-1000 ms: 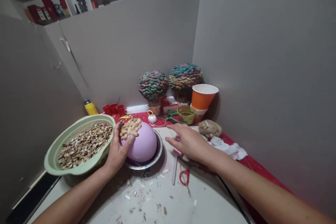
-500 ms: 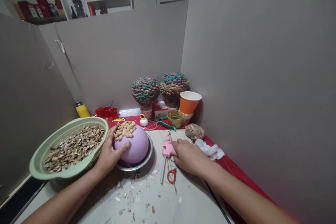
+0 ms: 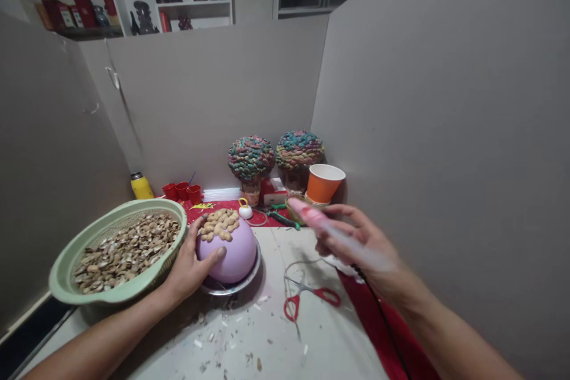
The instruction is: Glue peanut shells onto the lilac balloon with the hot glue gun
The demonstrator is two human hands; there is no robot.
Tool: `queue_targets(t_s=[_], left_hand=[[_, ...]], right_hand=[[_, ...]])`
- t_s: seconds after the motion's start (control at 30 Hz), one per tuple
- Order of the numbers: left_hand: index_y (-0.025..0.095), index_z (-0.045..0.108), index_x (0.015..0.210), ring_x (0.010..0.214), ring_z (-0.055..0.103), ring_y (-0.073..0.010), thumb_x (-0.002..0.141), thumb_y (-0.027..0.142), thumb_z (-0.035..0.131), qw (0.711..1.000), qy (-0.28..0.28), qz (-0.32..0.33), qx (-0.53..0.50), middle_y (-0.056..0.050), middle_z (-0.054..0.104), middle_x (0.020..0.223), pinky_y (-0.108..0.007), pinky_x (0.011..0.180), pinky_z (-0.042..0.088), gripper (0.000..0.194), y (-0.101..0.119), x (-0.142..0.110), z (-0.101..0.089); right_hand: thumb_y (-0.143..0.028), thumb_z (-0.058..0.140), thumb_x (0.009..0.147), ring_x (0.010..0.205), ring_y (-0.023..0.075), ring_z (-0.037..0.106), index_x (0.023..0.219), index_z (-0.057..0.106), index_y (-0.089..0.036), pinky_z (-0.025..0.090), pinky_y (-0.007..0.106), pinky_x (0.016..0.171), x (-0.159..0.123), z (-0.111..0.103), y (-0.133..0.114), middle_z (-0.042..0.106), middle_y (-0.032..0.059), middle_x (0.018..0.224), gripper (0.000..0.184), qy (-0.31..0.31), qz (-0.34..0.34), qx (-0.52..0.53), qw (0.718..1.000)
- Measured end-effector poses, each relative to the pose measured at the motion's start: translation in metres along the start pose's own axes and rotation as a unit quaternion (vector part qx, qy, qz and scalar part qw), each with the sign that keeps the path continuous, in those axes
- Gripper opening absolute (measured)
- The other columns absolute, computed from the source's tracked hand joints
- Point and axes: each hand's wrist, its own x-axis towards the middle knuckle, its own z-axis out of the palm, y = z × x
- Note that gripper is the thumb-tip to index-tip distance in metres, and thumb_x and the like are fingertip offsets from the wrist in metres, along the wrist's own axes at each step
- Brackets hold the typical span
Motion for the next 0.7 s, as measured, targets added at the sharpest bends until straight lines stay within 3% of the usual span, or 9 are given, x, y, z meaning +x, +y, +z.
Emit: queue_targets(t_s=[0.1, 0.13, 0.23, 0.4, 0.7], left_hand=[[0.013, 0.034, 0.144, 0.135, 0.045, -0.0317, 0.080, 0.043, 0.067, 1.000, -0.008, 0.008, 0.001, -0.021, 0.047, 0.147, -0.052, 0.114, 0.031, 0.077, 0.000, -0.003, -0.002], [0.013, 0.034, 0.144, 0.136, 0.044, -0.0318, 0.081, 0.043, 0.067, 1.000, -0.009, 0.010, 0.001, -0.021, 0.046, 0.147, -0.052, 0.114, 0.030, 0.078, -0.001, -0.004, -0.003], [0.014, 0.033, 0.145, 0.137, 0.041, -0.0322, 0.082, 0.043, 0.065, 1.000, -0.010, 0.019, -0.001, -0.020, 0.044, 0.149, -0.054, 0.115, 0.028, 0.076, -0.003, -0.006, -0.002], [0.018, 0.034, 0.145, 0.140, 0.036, -0.0326, 0.083, 0.042, 0.064, 0.999, -0.002, 0.042, 0.008, -0.017, 0.042, 0.150, -0.056, 0.117, 0.025, 0.073, -0.010, -0.008, 0.000], [0.021, 0.033, 0.146, 0.140, 0.037, -0.0330, 0.086, 0.045, 0.061, 0.998, 0.002, 0.050, 0.030, -0.016, 0.042, 0.150, -0.056, 0.116, 0.026, 0.071, -0.015, -0.009, 0.003]], right_hand=[[-0.048, 0.074, 0.078, 0.053, 0.0155, 0.049, 0.106, 0.056, -0.024, 0.035, 0.027, 0.043, -0.005, 0.005, -0.010, 0.062, 0.0038, 0.078, 0.041, -0.007, 0.041, 0.185, 0.982], [-0.046, 0.076, 0.077, 0.049, 0.0112, 0.042, 0.103, 0.057, -0.024, 0.030, 0.024, 0.041, -0.008, 0.011, -0.009, 0.063, 0.0025, 0.083, 0.039, -0.017, 0.043, 0.193, 0.980], [-0.047, 0.071, 0.084, 0.042, 0.0064, 0.032, 0.085, 0.056, -0.021, 0.020, 0.020, 0.040, -0.016, 0.038, -0.003, 0.054, -0.0034, 0.065, 0.031, -0.089, 0.091, 0.204, 0.971], [-0.055, 0.071, 0.082, 0.047, 0.0086, 0.037, 0.072, 0.057, -0.017, 0.023, 0.022, 0.043, -0.018, 0.070, 0.002, 0.051, -0.0021, 0.058, 0.042, -0.134, 0.075, 0.194, 0.969], [-0.055, 0.067, 0.086, 0.053, 0.0109, 0.042, 0.073, 0.058, -0.017, 0.027, 0.023, 0.048, -0.011, 0.083, 0.004, 0.053, -0.0009, 0.060, 0.042, -0.165, 0.060, 0.176, 0.969]])
